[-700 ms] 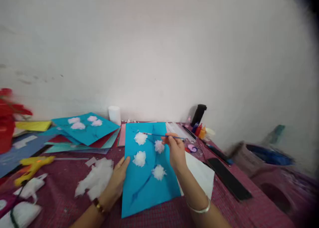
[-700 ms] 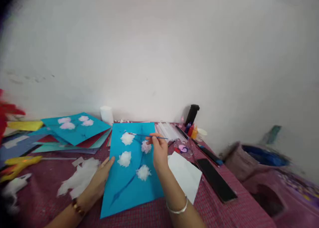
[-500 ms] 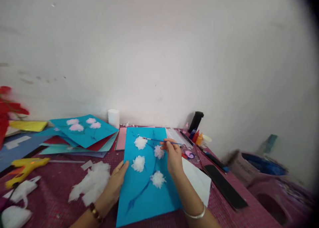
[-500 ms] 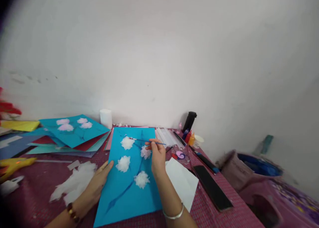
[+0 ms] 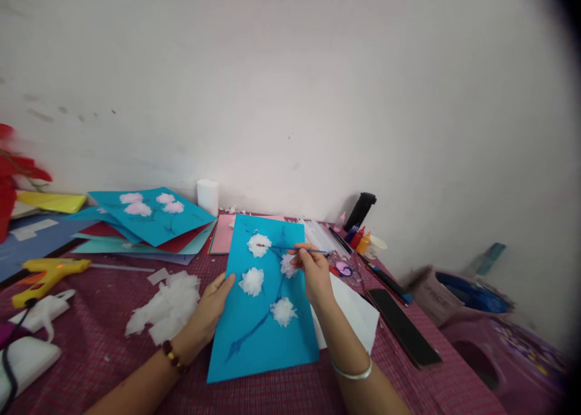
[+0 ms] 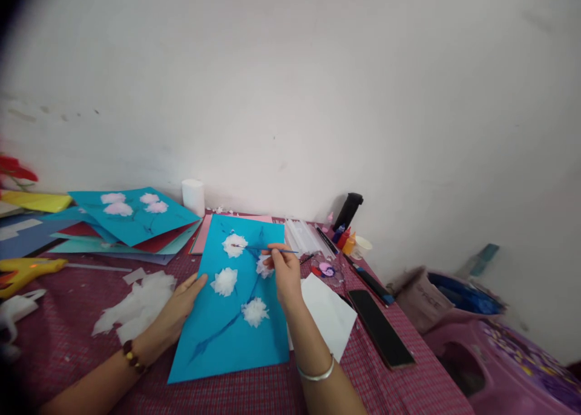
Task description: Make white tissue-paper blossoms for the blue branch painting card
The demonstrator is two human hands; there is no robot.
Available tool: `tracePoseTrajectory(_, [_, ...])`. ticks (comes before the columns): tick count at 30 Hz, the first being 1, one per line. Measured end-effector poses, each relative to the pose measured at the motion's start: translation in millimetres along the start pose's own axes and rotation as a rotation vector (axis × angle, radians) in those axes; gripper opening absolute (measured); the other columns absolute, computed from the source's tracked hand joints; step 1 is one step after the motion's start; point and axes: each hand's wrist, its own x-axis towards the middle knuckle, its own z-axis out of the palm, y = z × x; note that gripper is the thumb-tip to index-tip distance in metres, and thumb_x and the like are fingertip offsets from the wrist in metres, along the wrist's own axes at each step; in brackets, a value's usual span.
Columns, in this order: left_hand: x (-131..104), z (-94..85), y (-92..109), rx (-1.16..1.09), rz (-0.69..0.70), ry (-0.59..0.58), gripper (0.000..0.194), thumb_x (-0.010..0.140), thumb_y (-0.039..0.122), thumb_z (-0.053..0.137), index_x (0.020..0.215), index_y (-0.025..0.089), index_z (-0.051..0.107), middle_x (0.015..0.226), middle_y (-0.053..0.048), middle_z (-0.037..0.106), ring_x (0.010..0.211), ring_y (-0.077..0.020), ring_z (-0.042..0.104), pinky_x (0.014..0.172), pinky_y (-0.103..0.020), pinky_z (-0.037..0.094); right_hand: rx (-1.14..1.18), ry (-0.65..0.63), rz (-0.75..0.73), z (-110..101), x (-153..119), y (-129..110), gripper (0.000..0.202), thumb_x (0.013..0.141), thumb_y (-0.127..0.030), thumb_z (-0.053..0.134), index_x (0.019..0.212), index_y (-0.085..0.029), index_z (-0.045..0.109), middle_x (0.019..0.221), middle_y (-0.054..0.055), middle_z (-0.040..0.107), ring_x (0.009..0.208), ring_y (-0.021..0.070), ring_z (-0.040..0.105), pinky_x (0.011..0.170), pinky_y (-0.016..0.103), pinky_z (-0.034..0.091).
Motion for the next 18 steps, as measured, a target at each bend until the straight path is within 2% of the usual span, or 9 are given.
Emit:
tracePoseTrajectory(6, [0.3,0.6,-0.1,-0.009,-0.050,-0.006,0.041,0.083,0.027,0.065,0.122,0.017,0.056,0.101,-0.010,0.074,0.080,-0.0211,0.072,0.070,-0.030,0.059,-0.006,0.013,0.008,-12.1,3.1,-0.8,0.024,0.073,-0.039,0.067,0.083,-0.018,0.065,0.072,0.004,0.071,0.056,0.0138,0.057,0.054,0.026,0.043])
tracePoseTrajectory(12, [2.4,-2.3,-5.2,-0.005,-0.040,-0.089,0.033,0.086,0.027,0.061,0.118,0.017,0.060,0.096,-0.010,0.075,0.077,-0.0207,0.072,0.070,-0.030,0.059,-0.119,0.090,-0.180,-17.0,-1.4,-11.5,0.020,0.081,-0.037,0.060,0.088,-0.019,0.064,0.077,0.003,0.071,0.057,0.0127,0.058,0.054,0.025,0.043])
tracePoseTrajectory(18, [-5.1,3.9,2.5,0.036,-0.030,-0.012,0.023,0.088,0.024,0.058,0.109,0.017,0.064,0.094,-0.008,0.075,0.071,-0.0168,0.071,0.058,-0.022,0.057,-0.230,0.024,-0.226,-11.7,-8.3,-10.8,0.017,0.082,-0.033,0.057,0.086,-0.019,0.065,0.077,0.004,0.070,0.063,0.0148,0.061,0.059,0.028,0.047])
